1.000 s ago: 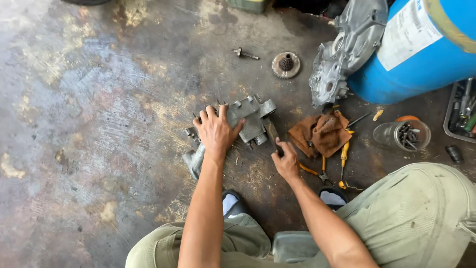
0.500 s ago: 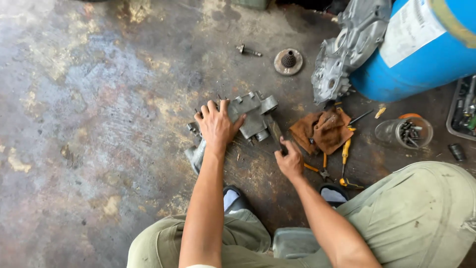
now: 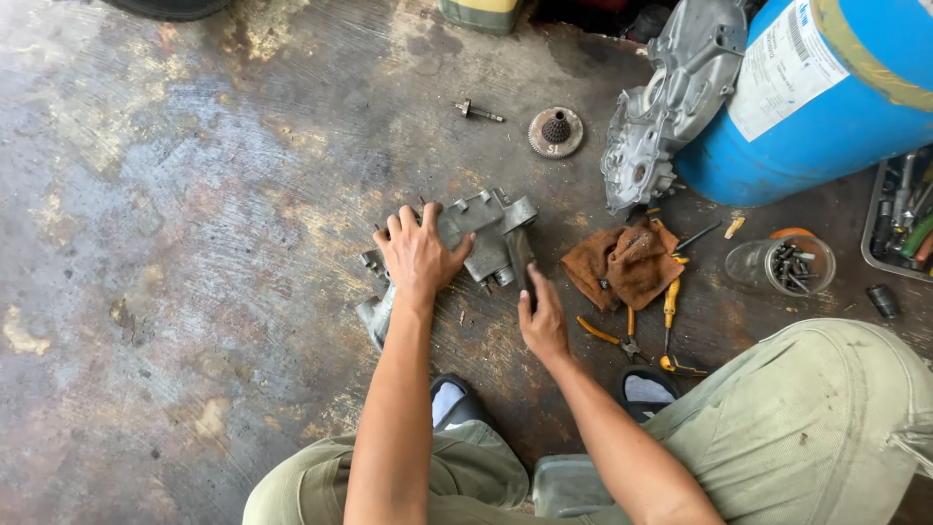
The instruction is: Repairing a motorcycle engine component by filing surfaces and inspecting the parts for fitment
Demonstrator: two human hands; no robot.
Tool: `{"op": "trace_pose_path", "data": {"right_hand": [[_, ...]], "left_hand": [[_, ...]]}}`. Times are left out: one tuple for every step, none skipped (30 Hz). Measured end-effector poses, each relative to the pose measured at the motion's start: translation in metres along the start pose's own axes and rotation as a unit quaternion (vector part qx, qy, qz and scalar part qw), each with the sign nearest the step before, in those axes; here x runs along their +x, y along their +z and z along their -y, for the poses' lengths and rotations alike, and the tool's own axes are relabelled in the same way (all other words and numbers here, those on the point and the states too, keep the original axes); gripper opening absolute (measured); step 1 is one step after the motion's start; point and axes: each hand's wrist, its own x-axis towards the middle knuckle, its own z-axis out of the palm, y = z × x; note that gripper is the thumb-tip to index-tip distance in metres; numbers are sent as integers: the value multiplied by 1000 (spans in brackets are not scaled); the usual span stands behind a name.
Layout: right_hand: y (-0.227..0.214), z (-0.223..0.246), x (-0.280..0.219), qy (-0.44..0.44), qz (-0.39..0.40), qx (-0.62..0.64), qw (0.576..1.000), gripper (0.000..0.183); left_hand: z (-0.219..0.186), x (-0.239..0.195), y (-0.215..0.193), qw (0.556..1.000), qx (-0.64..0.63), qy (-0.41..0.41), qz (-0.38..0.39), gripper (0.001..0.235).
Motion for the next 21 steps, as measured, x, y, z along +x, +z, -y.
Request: {"op": "trace_pose_path", "data": {"right_hand": [[5, -5, -10, 0, 0, 0, 1000, 47], [9, -11, -19, 1, 0, -16, 1000, 46], [14, -16, -29, 3, 0, -32, 999, 46], [16, -12, -22, 3, 0, -32, 999, 46], [17, -9, -16, 0, 19, -8, 1000, 43], [18, -5, -10, -2, 38, 15, 999, 39], [24, -6, -3, -2, 39, 18, 999, 39], [31, -6, 4, -21, 28, -8, 999, 34], [35, -7, 8, -38, 18, -34, 999, 29], [34, 3, 1, -36, 20, -33, 999, 29], [30, 12, -6, -20, 7, -34, 999, 24], [27, 22, -12, -5, -5, -35, 999, 20], [39, 8, -25, -9, -7, -37, 999, 20], [51, -6, -38, -12, -14, -61, 998, 20], [65, -18, -55, -12, -18, -84, 996, 19], [56, -8, -34, -13, -18, -85, 996, 19], [51, 5, -15, 11, -19, -92, 996, 22], [45, 18, 4, 34, -21, -98, 994, 24], [41, 26, 0, 38, -19, -98, 994, 24], [37, 34, -4, 49, -14, -92, 994, 23], [31, 38, 4, 54, -12, -90, 994, 23]], "left_hand": [[-1, 0, 1, 1000, 0, 0, 0, 66], [-2, -1, 3, 1000, 9, -4, 2, 65], [-3, -1, 4, 1000, 18, -8, 3, 64], [-2, 0, 5, 1000, 18, -9, 3, 64], [-2, 0, 7, 1000, 19, -10, -3, 60], [-1, 0, 8, 1000, 19, -11, -9, 56], [0, 1, 10, 1000, 21, -12, -10, 56], [1, 2, 12, 999, 23, -9, -22, 53], [1, -1, 14, 999, 23, -8, -31, 51], [3, -1, 16, 999, 25, -8, -29, 51], [2, -1, 18, 999, 27, -5, -42, 49], [1, 0, 20, 998, 29, -2, -54, 47], [1, 1, 19, 998, 26, -2, -59, 47], [1, 1, 18, 997, 29, -1, -67, 46], [2, -1, 17, 997, 33, -1, -71, 44], [-3, -1, 20, 997, 32, -2, -72, 44], [-4, -3, 22, 997, 32, 0, -71, 44], [-5, -5, 24, 997, 31, 1, -71, 43], [-4, -7, 20, 997, 33, 2, -67, 43], [-3, -8, 16, 997, 39, 7, -71, 43], [-6, -1, 12, 996, 41, 10, -82, 44]]}}
